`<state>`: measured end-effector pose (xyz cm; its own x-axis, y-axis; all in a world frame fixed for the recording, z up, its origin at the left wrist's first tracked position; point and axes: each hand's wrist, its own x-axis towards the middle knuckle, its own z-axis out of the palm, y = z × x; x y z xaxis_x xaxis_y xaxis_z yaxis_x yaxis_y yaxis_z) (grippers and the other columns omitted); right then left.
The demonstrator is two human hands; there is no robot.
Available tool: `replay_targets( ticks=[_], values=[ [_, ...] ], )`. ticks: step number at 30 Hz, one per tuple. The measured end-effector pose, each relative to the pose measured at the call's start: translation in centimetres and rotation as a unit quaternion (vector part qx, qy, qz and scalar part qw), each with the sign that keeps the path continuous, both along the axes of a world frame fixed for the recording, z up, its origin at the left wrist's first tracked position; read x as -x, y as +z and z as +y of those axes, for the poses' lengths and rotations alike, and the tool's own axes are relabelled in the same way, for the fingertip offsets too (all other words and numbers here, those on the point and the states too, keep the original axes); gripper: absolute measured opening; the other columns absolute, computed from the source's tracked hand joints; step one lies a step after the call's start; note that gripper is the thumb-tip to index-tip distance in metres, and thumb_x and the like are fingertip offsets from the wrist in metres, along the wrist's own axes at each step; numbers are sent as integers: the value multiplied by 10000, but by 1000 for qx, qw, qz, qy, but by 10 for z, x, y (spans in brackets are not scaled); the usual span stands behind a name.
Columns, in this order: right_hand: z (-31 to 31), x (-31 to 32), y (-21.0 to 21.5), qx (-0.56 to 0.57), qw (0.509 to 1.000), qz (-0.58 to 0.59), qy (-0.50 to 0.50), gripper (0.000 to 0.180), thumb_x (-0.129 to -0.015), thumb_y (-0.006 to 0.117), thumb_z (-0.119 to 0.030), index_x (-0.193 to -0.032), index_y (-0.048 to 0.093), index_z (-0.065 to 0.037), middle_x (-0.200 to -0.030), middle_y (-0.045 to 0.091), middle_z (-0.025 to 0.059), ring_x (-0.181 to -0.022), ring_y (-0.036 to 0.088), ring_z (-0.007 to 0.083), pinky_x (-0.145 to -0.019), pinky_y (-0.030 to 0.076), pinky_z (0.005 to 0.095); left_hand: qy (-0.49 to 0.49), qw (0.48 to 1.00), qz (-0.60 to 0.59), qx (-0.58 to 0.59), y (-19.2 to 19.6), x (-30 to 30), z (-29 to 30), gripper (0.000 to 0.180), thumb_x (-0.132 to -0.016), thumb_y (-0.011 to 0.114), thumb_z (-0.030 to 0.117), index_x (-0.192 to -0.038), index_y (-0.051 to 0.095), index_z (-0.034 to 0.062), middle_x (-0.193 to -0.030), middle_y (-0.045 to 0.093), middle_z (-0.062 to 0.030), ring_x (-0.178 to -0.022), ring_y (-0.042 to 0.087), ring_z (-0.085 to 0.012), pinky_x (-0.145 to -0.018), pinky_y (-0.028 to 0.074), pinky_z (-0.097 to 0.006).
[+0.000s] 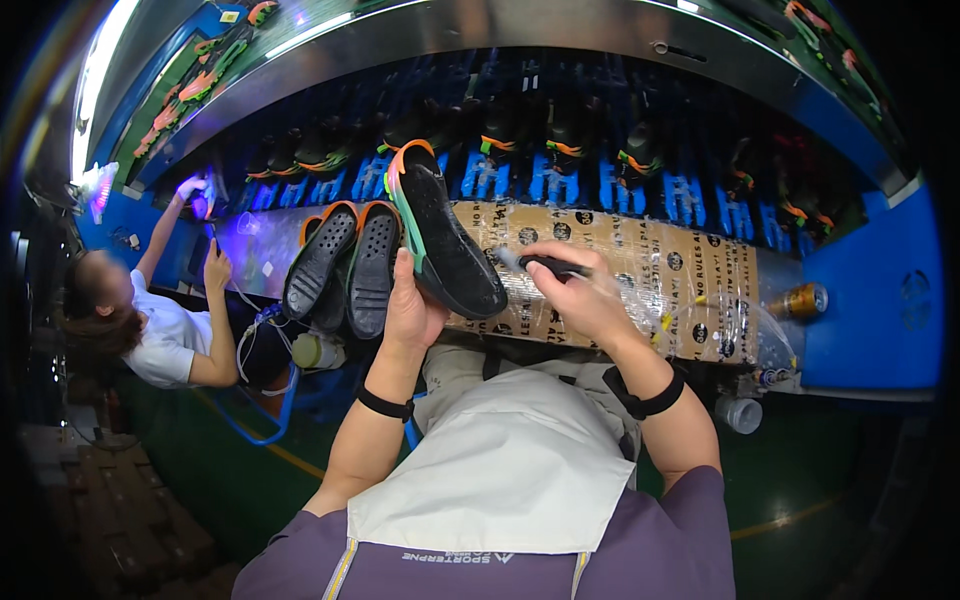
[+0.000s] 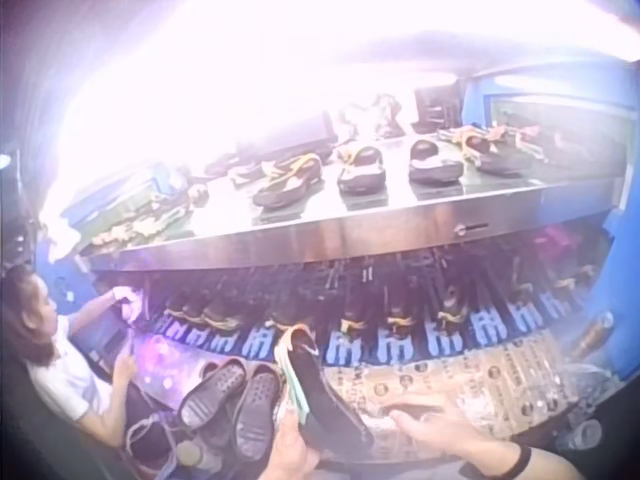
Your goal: Apply adhesive to shoe soles and place them on a conveyor belt.
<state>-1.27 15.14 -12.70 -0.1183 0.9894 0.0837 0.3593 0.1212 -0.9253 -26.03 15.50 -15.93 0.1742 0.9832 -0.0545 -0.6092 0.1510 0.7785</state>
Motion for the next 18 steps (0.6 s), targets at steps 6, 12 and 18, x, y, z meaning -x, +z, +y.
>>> replay_targets(
  ticks=[6, 12, 18],
  values=[
    [-2, -2, 0, 33, 999, -1, -2, 238, -907, 693, -159, -1107, 772, -57, -993, 756, 104, -808, 647, 169, -770, 522, 327, 17, 1000, -1, 2, -4, 2, 0, 655, -1045, 567, 572, -1485, 506, 91, -1390, 636, -75, -1295, 601, -232, -1133, 473, -444],
    [-1, -8, 0, 36, 990, 46, 130, 246, -929, 695, -171, -1133, 765, -54, -1030, 770, 126, -879, 705, 210, -806, 544, 340, 12, 1000, 6, 3, -1, 0, -1, 652, -1050, 558, 567, -1498, 493, 98, -1392, 633, -72, -1298, 599, -228, -1129, 477, -455],
    [10, -7, 2, 83, 982, 114, 124, 243, -955, 686, -189, -1139, 768, -53, -1027, 776, 118, -898, 704, 195, -819, 538, 314, -26, 998, -42, 31, 10, -7, -4, 675, -1066, 489, 593, -1536, 452, 109, -1414, 620, -94, -1304, 601, -256, -1140, 475, -465]
  ],
)
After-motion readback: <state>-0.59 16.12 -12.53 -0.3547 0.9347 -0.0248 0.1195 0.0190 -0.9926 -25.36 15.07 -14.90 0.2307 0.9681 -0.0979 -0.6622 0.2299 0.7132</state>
